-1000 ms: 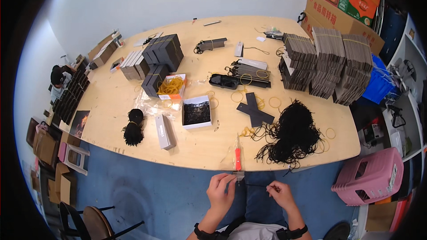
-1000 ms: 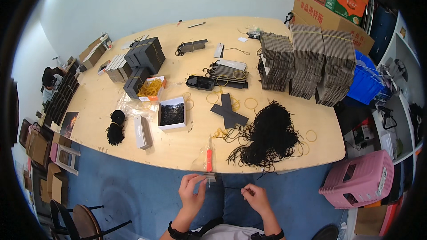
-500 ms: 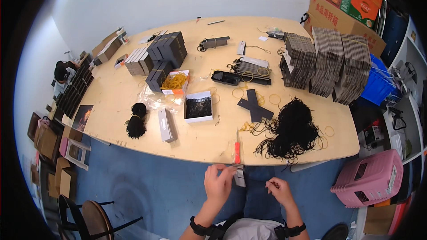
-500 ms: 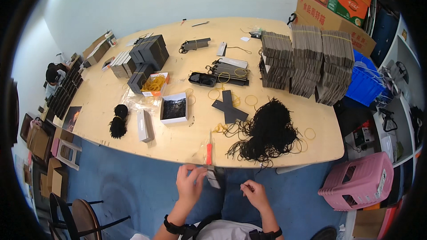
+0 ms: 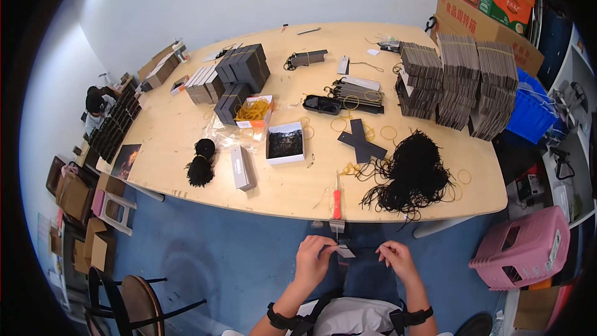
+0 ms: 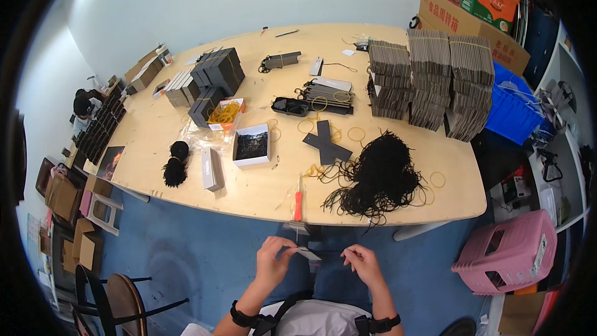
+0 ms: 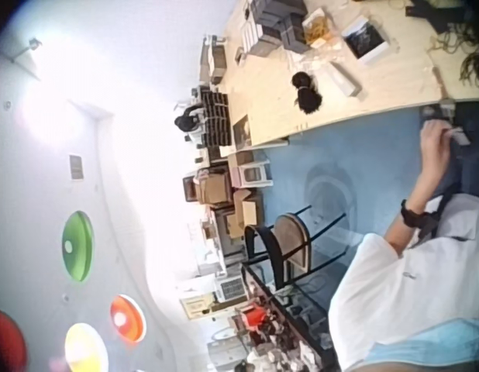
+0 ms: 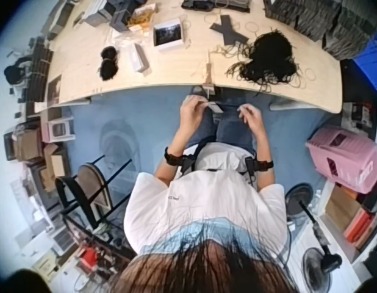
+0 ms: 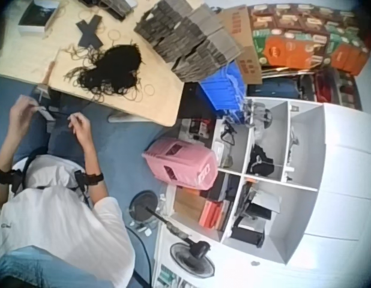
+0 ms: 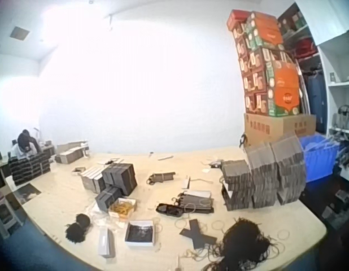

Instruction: Assembling elastic loops onto small metal parts using a red assembly stand and grouping them for packaging.

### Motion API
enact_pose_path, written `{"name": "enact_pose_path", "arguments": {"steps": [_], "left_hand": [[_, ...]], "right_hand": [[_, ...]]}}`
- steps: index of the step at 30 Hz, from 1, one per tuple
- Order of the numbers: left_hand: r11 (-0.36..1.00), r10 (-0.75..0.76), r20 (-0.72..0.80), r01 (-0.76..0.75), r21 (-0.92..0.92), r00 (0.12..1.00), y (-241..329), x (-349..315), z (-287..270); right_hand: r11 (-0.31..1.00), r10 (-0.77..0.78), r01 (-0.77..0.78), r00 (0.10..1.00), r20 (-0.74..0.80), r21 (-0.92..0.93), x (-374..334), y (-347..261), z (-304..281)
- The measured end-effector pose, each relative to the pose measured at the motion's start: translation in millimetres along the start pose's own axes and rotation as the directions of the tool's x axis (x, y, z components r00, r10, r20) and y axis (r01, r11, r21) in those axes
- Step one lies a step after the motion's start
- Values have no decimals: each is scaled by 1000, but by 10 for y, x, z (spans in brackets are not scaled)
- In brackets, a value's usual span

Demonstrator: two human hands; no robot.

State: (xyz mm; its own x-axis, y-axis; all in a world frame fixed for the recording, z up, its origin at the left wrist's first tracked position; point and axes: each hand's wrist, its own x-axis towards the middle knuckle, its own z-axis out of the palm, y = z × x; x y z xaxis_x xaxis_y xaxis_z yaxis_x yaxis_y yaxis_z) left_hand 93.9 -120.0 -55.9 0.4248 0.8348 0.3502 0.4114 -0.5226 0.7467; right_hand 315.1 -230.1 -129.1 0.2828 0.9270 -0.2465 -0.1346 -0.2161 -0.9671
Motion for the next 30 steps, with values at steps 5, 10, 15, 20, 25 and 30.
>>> {"name": "enact_pose_path", "arguments": {"steps": [5,10,15,20,25,30], "left_hand": [[992,-50,-37,46,-120,998,12,17,16],[999,14,-36,-16,-46,999,12,43,-12],[999,15,-54,-17,-40,998,49,25,-15],[993,-72,25,74,-97,997,117,-33,-48],[989,-79,141,95,-115,987,151,-121,-128],[586,-319,477,566,-580,819,100,-96,-138]], "right_hand": [[999,-37,37,999,-13,-2,12,-58,42],[999,-34,35,999,3,-33,-8,-231,61],[999,-34,36,996,87,-25,-51,-513,242],[948,-173,199,978,120,-251,-99,-834,478],[702,-518,551,830,209,-451,-115,-1016,631],[663,-599,634,768,226,-398,-83,-1051,654]]}}
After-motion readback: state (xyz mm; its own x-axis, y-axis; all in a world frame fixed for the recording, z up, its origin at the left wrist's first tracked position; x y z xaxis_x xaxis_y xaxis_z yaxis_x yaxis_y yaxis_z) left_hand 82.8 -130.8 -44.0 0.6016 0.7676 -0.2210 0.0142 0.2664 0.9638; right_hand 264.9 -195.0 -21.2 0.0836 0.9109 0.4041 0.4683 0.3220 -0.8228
